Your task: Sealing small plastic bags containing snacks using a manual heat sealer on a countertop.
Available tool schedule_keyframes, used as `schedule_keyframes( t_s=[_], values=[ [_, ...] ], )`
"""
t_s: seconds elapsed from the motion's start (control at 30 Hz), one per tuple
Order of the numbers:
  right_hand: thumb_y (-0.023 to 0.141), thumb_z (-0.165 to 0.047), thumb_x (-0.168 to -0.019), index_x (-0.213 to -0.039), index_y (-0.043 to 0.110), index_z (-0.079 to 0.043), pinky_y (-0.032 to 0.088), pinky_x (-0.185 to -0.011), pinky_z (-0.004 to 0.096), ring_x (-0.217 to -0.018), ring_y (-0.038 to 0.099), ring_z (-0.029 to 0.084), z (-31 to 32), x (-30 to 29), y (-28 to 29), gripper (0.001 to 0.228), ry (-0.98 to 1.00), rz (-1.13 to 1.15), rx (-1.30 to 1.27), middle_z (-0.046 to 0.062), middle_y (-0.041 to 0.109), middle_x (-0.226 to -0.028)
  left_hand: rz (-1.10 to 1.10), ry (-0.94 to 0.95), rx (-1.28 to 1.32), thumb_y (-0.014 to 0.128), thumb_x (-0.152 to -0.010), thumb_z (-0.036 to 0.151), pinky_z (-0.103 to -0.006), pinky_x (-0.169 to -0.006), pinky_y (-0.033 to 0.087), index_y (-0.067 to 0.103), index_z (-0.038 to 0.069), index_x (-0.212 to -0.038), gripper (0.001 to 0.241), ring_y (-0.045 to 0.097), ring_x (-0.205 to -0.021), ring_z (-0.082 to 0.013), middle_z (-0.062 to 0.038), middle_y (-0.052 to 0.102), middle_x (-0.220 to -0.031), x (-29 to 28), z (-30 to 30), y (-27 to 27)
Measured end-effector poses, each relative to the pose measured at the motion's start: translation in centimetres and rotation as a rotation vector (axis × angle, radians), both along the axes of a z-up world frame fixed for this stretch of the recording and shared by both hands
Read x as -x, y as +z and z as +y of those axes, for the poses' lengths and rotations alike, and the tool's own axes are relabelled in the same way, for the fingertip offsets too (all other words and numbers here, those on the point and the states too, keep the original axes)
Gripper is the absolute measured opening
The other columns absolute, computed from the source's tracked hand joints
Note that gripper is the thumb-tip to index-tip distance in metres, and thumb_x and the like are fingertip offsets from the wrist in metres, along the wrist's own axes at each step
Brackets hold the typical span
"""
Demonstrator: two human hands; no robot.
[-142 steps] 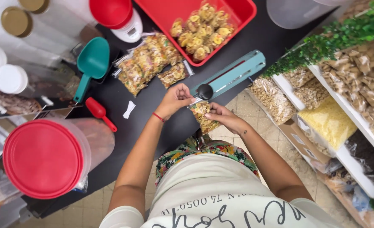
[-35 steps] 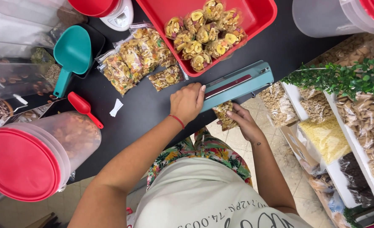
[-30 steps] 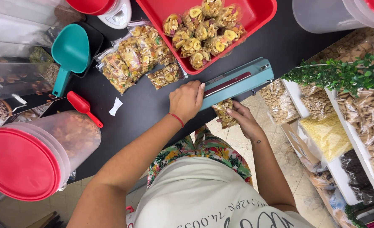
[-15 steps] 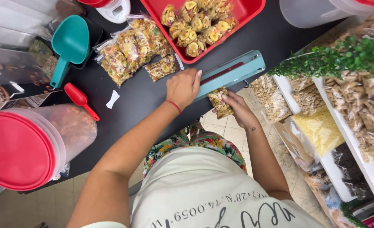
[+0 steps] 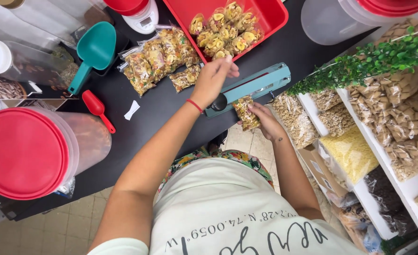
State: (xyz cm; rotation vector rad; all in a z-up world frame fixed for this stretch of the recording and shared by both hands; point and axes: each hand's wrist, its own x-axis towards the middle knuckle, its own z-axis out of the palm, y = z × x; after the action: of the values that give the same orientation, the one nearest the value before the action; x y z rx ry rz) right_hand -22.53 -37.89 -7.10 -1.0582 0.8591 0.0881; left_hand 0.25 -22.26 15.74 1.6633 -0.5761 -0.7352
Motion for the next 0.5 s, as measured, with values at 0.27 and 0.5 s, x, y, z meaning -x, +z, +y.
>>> schedule_keyframes(
  t_s=[0.27, 0.5],
  values=[
    [0.074, -0.042, -0.088, -0.128, 0.058, -0.006, 0.061, -0.069, 0.038, -0.093, 0.070, 0.026, 0.0, -0.7, 2.0, 0.056, 0.006, 0.017, 0.016, 0.015, 0.066, -0.107, -0.040, -0.142, 0.016, 0.058, -0.095, 0.017, -0.0338, -0.080, 0.055, 0.069, 0.009, -0.105, 0.017, 0.068, -0.087, -0.0198, -0.009, 0.072, -0.089, 0.1, 3.7, -7.5],
    [0.075, -0.042, -0.086, -0.125, 0.059, -0.006, 0.061, -0.068, 0.040, -0.091, 0.071, 0.027, -0.2, -0.3, 2.3, 0.056, -0.010, 0.034, 0.014, 0.016, 0.066, -0.107, -0.268, -0.284, -0.281, 0.066, -0.083, 0.012, -0.0351, -0.087, 0.050, 0.067, 0.020, -0.100, 0.019, 0.063, -0.091, -0.0205, 0.002, 0.064, -0.085, 1.2, 2.3, -7.3]
  ],
)
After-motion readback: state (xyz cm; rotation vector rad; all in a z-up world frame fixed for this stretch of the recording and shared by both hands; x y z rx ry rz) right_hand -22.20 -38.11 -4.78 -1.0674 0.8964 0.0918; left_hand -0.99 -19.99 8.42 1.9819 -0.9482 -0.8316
